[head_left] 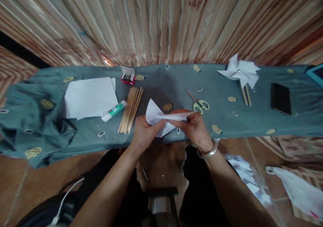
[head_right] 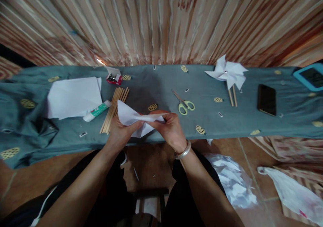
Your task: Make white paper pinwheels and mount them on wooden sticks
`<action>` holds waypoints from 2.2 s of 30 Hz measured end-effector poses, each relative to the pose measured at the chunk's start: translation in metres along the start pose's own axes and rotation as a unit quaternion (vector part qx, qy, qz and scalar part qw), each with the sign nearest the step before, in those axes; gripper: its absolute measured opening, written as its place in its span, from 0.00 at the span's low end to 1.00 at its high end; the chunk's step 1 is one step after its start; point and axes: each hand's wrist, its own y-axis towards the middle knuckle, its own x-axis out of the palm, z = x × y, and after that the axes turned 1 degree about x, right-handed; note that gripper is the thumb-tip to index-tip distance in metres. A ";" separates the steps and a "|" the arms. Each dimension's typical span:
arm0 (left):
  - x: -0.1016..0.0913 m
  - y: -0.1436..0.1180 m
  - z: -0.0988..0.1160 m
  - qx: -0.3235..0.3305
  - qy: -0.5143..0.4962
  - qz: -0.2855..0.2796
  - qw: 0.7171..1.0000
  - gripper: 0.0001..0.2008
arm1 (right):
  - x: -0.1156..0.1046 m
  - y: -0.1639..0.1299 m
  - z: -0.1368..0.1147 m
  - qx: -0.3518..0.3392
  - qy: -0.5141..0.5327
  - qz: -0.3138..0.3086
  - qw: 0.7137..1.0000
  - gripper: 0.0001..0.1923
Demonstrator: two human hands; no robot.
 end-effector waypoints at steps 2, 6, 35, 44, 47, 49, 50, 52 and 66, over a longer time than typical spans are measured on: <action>-0.001 0.000 -0.001 -0.008 -0.007 -0.006 1.000 0.11 | 0.001 0.000 0.001 -0.005 -0.004 0.003 1.000 0.09; -0.002 -0.002 -0.005 -0.029 -0.028 -0.030 0.999 0.12 | 0.002 -0.001 0.003 -0.006 0.002 0.015 1.000 0.11; -0.005 -0.004 -0.012 -0.084 -0.091 -0.074 0.990 0.17 | 0.005 -0.001 0.013 -0.011 -0.030 0.028 0.999 0.10; -0.004 -0.001 -0.008 -0.105 -0.091 -0.056 0.989 0.16 | 0.005 0.000 0.017 -0.030 -0.043 0.058 0.997 0.09; -0.003 -0.001 -0.009 -0.120 -0.101 -0.064 0.986 0.16 | 0.004 0.000 0.018 -0.038 -0.047 0.056 0.997 0.08; -0.002 -0.002 -0.010 -0.130 -0.106 -0.071 0.983 0.16 | 0.003 0.000 0.018 -0.039 -0.049 0.049 0.997 0.07; -0.002 -0.002 -0.011 -0.133 -0.106 -0.073 0.983 0.16 | 0.002 0.000 0.019 -0.039 -0.049 0.048 0.997 0.07; -0.001 -0.003 -0.012 -0.134 -0.102 -0.076 0.983 0.16 | 0.001 -0.001 0.019 -0.037 -0.051 0.046 0.997 0.07; -0.032 0.007 -0.005 -0.070 -0.059 -0.126 0.988 0.25 | -0.011 -0.004 0.013 -0.016 -0.051 0.069 0.996 0.12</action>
